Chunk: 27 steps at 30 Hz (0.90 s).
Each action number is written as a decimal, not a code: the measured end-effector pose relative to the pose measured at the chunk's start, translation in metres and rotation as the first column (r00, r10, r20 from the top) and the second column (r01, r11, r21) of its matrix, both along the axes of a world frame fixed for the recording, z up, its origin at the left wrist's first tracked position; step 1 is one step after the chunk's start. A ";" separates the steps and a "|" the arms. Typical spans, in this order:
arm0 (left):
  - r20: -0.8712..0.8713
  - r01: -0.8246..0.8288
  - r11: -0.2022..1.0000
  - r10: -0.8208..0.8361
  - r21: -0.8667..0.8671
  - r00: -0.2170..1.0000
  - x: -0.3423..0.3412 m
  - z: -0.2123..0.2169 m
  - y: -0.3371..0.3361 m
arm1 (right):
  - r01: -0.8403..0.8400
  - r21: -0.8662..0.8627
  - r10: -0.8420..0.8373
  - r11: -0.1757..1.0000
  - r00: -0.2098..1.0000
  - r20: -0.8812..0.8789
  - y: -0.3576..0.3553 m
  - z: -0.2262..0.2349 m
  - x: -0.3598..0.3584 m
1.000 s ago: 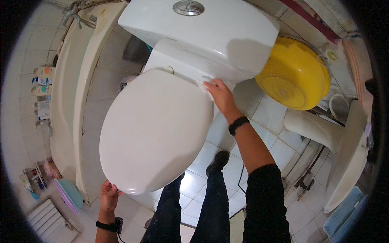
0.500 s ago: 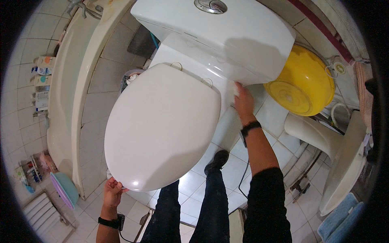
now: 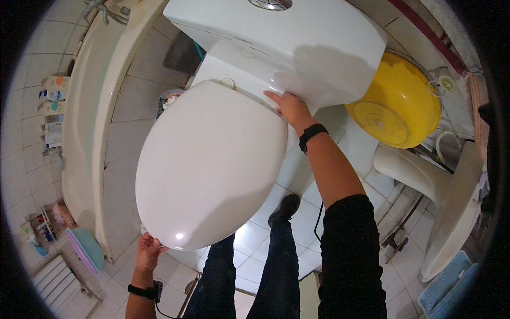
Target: The person wipes the sink basin and faucet with a blue cloth, then rinses and wrings the cloth. They wipe the toilet seat and lid, then open the toilet lid. The person washes their hands at the sink and dries them with a white towel.
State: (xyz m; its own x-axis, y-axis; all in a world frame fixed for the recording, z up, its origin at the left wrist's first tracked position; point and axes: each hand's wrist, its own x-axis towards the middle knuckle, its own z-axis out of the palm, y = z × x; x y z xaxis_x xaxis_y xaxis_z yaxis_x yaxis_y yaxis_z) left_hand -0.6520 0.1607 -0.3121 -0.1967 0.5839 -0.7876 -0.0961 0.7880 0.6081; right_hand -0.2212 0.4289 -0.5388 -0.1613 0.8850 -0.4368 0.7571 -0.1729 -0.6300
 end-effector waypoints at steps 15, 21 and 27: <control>-0.006 -0.025 0.999 0.025 -0.020 1.000 0.010 0.004 0.005 | 0.749 -0.092 -0.587 0.656 0.430 -0.686 -0.041 0.031 -0.001; -0.001 0.030 0.999 -0.030 -0.019 1.000 0.003 0.000 0.002 | 0.379 0.426 -0.264 0.821 0.915 -0.306 -0.019 -0.005 -0.005; 0.029 0.062 0.998 -0.062 0.010 0.998 0.005 0.004 0.003 | 0.298 0.242 -0.207 0.924 0.917 -0.340 0.020 -0.023 -0.030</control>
